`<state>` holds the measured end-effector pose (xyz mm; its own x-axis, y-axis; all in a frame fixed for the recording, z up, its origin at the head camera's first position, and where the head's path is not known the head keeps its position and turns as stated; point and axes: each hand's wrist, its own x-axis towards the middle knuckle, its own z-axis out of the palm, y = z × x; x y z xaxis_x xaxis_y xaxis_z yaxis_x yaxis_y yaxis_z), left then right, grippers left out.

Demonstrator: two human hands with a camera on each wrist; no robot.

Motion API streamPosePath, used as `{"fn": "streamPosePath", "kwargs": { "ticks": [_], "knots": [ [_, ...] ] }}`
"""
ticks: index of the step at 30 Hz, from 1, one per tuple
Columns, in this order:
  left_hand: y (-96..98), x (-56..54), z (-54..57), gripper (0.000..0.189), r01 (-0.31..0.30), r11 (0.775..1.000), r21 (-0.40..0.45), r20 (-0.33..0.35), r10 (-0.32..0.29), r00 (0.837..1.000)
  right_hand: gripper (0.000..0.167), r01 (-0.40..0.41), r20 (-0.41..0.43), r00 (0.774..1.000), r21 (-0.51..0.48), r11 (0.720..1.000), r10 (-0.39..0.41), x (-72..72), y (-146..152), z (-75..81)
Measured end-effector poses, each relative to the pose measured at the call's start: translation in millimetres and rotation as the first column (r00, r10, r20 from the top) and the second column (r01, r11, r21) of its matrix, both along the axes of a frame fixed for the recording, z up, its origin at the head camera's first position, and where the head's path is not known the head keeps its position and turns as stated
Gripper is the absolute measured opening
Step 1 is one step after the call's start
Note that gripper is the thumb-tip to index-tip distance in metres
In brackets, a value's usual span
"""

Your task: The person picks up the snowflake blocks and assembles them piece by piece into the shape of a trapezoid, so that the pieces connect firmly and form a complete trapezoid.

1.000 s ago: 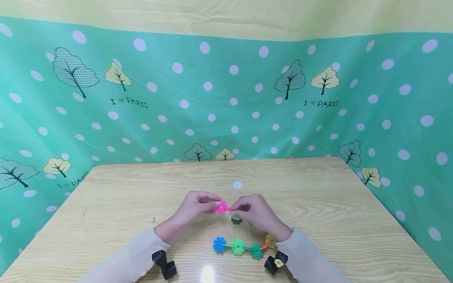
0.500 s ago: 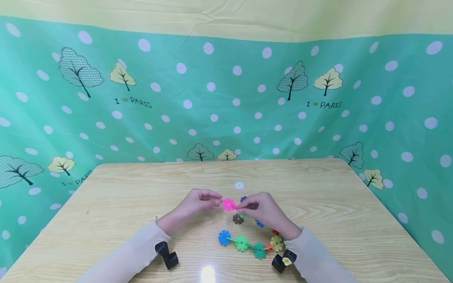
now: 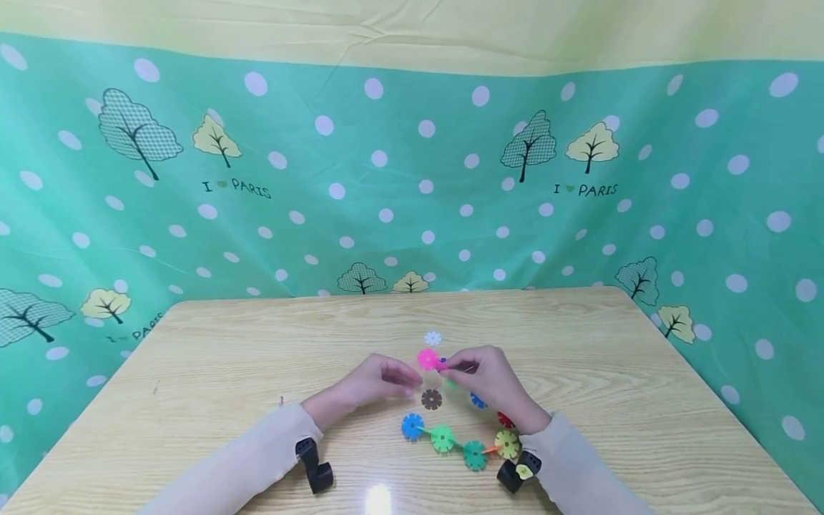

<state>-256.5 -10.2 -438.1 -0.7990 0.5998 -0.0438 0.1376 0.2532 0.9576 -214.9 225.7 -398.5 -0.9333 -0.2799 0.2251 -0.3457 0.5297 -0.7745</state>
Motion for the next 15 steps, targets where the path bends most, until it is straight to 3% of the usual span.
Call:
{"fn": "streamPosePath", "kwargs": {
  "ticks": [7, 15],
  "knots": [
    [12.7, -1.7, -3.9, 0.026, 0.108, 0.991, -0.074, -0.145, -0.118, 0.982, 0.010, 0.035, -0.006, 0.999, 0.014, 0.999, -0.035, -1.3, 0.2, -0.7],
    [18.9, -3.5, 0.7, 0.028, 0.138, 0.973, -0.183, -0.211, -0.176, 0.962, 0.010, 0.033, -0.005, 0.999, 0.032, 0.999, -0.033, -4.3, 1.0, -2.0]
  ]
}}
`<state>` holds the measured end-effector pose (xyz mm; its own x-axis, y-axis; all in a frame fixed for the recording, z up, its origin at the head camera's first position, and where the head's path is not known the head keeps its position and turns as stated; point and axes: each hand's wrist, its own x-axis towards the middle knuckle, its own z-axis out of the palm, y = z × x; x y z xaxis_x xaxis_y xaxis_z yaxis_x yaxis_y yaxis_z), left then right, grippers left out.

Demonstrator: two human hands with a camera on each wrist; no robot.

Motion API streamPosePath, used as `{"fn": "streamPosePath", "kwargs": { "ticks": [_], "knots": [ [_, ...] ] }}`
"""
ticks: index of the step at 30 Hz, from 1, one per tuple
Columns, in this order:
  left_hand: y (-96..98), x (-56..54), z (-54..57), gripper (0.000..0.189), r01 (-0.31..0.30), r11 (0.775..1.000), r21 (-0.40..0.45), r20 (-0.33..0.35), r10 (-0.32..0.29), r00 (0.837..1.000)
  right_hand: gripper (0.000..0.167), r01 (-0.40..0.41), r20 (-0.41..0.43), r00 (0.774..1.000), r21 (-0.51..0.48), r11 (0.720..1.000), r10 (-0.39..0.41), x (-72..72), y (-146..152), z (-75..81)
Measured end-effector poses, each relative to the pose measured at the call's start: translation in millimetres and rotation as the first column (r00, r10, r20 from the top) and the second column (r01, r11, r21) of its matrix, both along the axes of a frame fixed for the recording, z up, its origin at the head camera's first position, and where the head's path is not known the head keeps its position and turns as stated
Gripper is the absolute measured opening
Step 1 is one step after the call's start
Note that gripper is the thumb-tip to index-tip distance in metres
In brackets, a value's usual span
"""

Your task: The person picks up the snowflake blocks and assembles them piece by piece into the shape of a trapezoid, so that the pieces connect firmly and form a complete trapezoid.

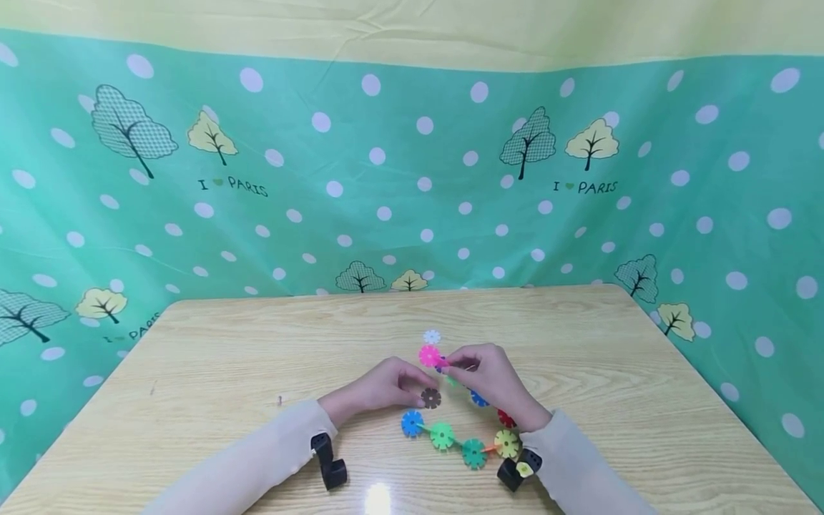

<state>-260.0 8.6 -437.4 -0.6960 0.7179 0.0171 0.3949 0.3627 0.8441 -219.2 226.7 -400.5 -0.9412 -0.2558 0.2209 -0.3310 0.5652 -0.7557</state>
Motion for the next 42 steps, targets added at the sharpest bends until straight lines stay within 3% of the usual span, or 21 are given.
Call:
{"fn": "streamPosePath", "kwargs": {
  "ticks": [9, 19, 26, 35, 42],
  "knots": [
    [1.6, -1.6, -0.1, 0.029, 0.000, 1.000, -0.018, -0.028, 0.000, 1.000, 0.011, 0.010, 0.022, 1.000, 0.000, 1.000, -0.010, 0.0, 2.5, 2.9],
    [-14.1, -4.9, 2.2, 0.032, -0.124, 0.992, 0.011, 0.008, 0.124, 0.992, 0.009, 0.046, 0.049, 0.998, -0.034, 0.998, -0.044, -0.7, -1.7, 0.1],
    [-32.2, -6.9, 2.4, 0.027, -0.200, 0.979, 0.026, -0.002, 0.200, 0.980, 0.008, 0.055, 0.051, 0.997, -0.054, 0.997, -0.052, 0.1, -6.7, -5.5],
    [-42.0, -2.1, 7.2, 0.018, -0.303, 0.936, 0.182, 0.166, 0.275, 0.947, 0.007, 0.048, 0.044, 0.998, -0.083, 0.995, -0.044, 1.3, -14.3, -8.5],
    [-34.3, 9.5, 20.1, 0.017, -0.329, 0.902, 0.280, 0.156, 0.296, 0.943, 0.008, 0.077, 0.044, 0.996, -0.073, 0.994, -0.074, 0.3, -19.5, -8.7]
  ]
}}
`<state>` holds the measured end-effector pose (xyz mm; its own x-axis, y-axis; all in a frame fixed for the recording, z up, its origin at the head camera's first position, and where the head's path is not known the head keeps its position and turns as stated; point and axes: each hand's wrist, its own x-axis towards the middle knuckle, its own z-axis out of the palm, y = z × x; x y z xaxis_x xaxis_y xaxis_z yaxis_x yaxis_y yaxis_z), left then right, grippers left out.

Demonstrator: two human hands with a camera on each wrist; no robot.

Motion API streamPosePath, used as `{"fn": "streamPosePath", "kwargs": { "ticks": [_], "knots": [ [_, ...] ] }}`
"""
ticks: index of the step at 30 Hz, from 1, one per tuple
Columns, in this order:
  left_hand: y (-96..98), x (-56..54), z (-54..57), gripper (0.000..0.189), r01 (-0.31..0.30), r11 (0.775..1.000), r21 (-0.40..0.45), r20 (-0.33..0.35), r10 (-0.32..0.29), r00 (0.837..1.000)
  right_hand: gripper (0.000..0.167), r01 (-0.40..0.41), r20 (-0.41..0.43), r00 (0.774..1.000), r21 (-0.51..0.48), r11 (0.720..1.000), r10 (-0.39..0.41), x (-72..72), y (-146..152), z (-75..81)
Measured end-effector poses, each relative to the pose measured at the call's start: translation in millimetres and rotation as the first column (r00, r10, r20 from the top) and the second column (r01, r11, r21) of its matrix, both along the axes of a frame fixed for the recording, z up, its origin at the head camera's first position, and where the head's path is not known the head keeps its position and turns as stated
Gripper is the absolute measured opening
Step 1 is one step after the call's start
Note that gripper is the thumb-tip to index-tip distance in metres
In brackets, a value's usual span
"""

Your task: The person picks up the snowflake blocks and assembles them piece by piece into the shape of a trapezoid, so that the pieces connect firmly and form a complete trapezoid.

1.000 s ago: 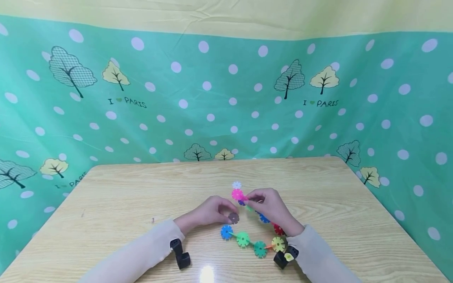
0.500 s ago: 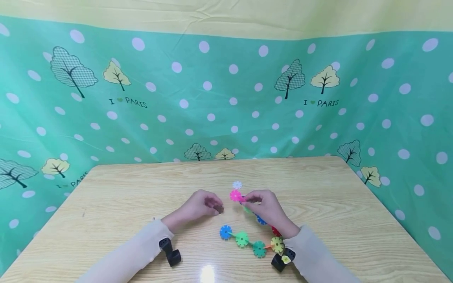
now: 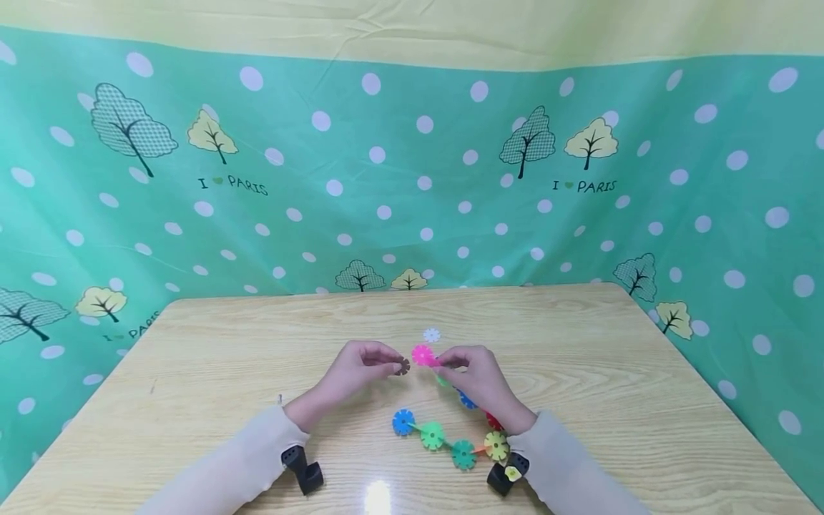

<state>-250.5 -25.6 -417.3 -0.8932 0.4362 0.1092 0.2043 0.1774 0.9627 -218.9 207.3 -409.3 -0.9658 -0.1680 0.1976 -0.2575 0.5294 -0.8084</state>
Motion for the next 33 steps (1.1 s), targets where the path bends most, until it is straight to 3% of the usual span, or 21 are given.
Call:
{"fn": "streamPosePath", "kwargs": {
  "ticks": [7, 16, 25, 33],
  "knots": [
    [5.5, 3.0, 2.6, 0.019, -0.087, 0.995, 0.052, 0.057, 0.084, 0.995, 0.007, 0.045, -0.002, 0.999, -0.002, 0.999, -0.045, -0.7, -4.7, 2.3],
    [12.1, 5.3, -1.9, 0.016, -0.104, 0.992, 0.076, 0.034, 0.102, 0.994, 0.006, 0.096, 0.037, 0.995, -0.028, 0.995, -0.095, -1.8, -11.1, 2.6],
    [20.6, 10.5, -0.4, 0.009, -0.149, 0.989, 0.014, -0.112, 0.150, 0.982, 0.005, 0.112, 0.066, 0.992, -0.063, 0.992, -0.108, 0.4, -21.4, 3.5],
    [20.7, 10.5, -2.0, 0.006, -0.177, 0.984, 0.000, -0.184, 0.174, 0.967, 0.009, 0.113, 0.137, 0.986, -0.171, 0.979, -0.090, 4.3, -27.8, 4.3]
  ]
}}
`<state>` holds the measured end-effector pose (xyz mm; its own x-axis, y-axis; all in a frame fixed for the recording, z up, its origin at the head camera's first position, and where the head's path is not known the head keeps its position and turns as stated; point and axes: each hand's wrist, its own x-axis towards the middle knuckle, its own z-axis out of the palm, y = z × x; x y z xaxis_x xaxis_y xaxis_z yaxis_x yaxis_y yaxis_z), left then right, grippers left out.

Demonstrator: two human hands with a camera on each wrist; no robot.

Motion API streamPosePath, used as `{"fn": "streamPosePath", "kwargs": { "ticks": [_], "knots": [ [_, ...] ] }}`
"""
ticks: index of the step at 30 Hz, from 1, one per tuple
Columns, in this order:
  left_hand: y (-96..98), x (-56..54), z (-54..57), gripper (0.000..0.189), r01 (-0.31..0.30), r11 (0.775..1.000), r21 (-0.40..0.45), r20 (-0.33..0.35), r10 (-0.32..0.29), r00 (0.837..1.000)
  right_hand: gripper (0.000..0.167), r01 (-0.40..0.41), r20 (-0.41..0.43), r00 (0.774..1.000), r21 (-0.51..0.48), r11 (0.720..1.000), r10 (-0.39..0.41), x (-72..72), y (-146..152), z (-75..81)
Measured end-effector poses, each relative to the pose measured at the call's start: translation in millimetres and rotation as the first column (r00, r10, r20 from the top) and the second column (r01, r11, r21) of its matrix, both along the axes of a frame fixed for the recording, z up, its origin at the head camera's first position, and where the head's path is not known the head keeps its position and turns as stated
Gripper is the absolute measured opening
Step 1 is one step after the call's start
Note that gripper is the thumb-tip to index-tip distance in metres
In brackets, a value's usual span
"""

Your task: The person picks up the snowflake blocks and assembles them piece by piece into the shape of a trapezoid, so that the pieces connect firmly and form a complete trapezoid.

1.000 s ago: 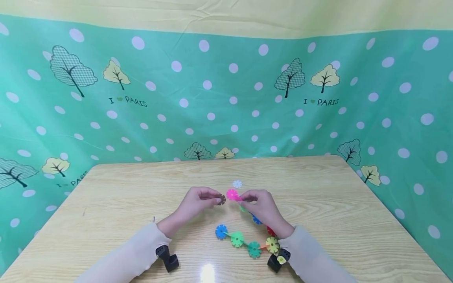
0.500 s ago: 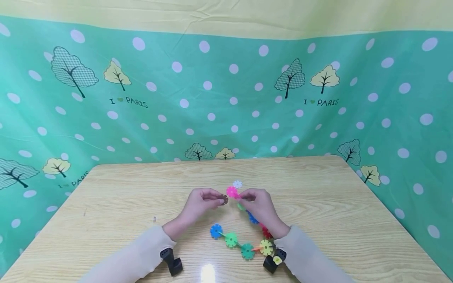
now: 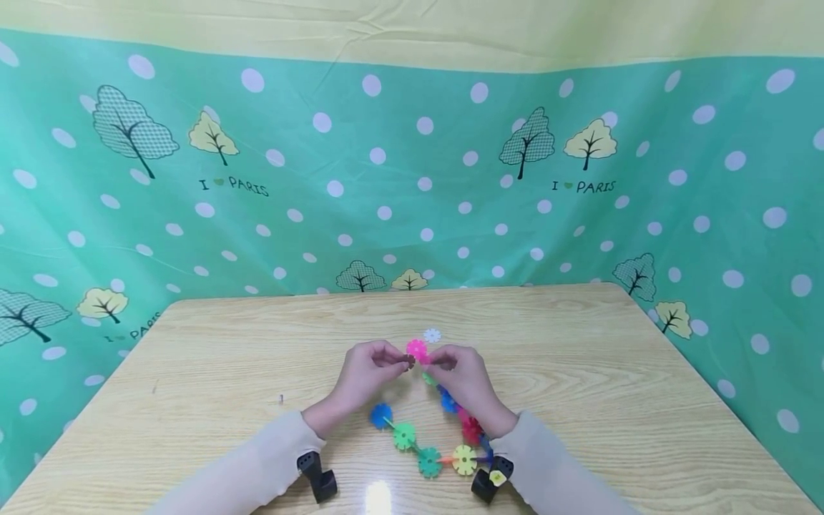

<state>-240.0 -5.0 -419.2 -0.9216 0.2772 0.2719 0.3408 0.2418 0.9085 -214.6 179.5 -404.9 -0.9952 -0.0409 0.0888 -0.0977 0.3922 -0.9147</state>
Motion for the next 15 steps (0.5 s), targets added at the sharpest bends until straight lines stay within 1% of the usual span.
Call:
{"fn": "streamPosePath", "kwargs": {
  "ticks": [2, 5, 9, 12, 15],
  "knots": [
    [-0.6, 0.0, 0.4, 0.005, -0.003, 1.000, -0.010, -0.012, 0.003, 1.000, 0.013, 0.005, 0.040, 0.999, -0.045, 0.999, -0.003, 0.7, -1.1, -0.2],
    [-1.4, 0.3, 1.3, 0.005, -0.001, 1.000, -0.016, -0.027, 0.001, 1.000, 0.025, 0.019, 0.102, 0.995, -0.114, 0.993, -0.007, 0.7, -1.2, -0.8],
    [-2.5, 0.7, 1.9, 0.004, 0.015, 1.000, -0.018, -0.022, -0.016, 1.000, 0.033, 0.038, 0.171, 0.985, -0.168, 0.985, -0.009, -1.4, 0.6, -1.4],
    [-2.1, 2.0, 2.3, 0.005, 0.037, 0.999, -0.019, -0.006, -0.037, 0.999, 0.032, 0.040, 0.215, 0.977, -0.192, 0.981, 0.002, -3.4, 3.3, -1.5],
    [-1.3, 4.8, 5.2, 0.005, 0.058, 0.998, -0.017, 0.008, -0.058, 0.998, 0.028, -0.001, 0.219, 0.975, -0.192, 0.981, 0.043, -6.2, 6.2, -1.4]
  ]
}}
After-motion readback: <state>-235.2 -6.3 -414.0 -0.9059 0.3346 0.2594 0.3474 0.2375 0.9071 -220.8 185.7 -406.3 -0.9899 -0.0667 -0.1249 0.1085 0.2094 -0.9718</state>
